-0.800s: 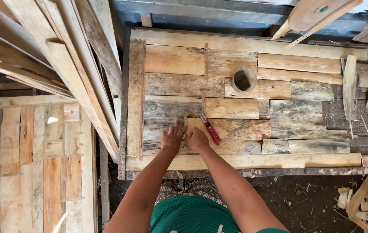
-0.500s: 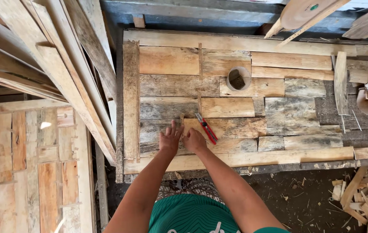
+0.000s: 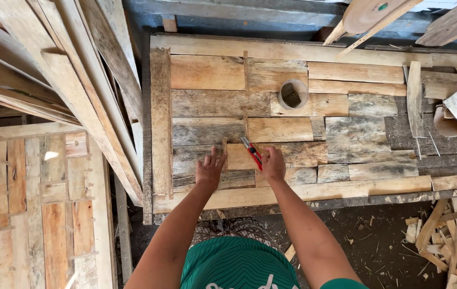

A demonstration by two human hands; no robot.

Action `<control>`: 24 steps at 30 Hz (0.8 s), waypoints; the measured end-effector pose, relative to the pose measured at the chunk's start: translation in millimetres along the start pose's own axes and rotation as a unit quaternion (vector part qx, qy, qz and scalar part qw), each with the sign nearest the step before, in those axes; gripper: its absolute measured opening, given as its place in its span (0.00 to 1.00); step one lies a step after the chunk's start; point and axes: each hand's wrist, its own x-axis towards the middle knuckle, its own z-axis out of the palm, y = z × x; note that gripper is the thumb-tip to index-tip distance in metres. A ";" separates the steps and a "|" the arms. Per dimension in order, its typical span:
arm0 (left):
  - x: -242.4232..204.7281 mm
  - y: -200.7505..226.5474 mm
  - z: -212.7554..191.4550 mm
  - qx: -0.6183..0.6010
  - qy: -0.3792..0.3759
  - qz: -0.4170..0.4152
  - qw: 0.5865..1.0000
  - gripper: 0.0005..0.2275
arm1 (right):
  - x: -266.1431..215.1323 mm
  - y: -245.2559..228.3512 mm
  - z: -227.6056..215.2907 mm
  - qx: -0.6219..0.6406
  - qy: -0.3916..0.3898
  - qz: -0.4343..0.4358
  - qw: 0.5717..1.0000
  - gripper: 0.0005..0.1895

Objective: Cutting and fitting thin wood strips to repair gaps in a textured wood panel at a workbench.

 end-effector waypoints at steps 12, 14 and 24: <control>-18.0 -25.2 -32.6 -0.189 0.004 0.016 0.982 0.40 | -5.1 6.4 -20.8 0.165 0.020 -0.001 0.986 0.07; -8.4 -30.4 -13.3 -0.218 0.033 0.015 0.975 0.37 | -14.9 -6.5 -27.6 0.201 -0.018 0.046 0.978 0.07; -6.6 -9.8 -13.5 -0.389 0.202 -0.031 0.898 0.17 | -43.5 0.8 -4.7 0.474 -0.135 0.062 0.868 0.09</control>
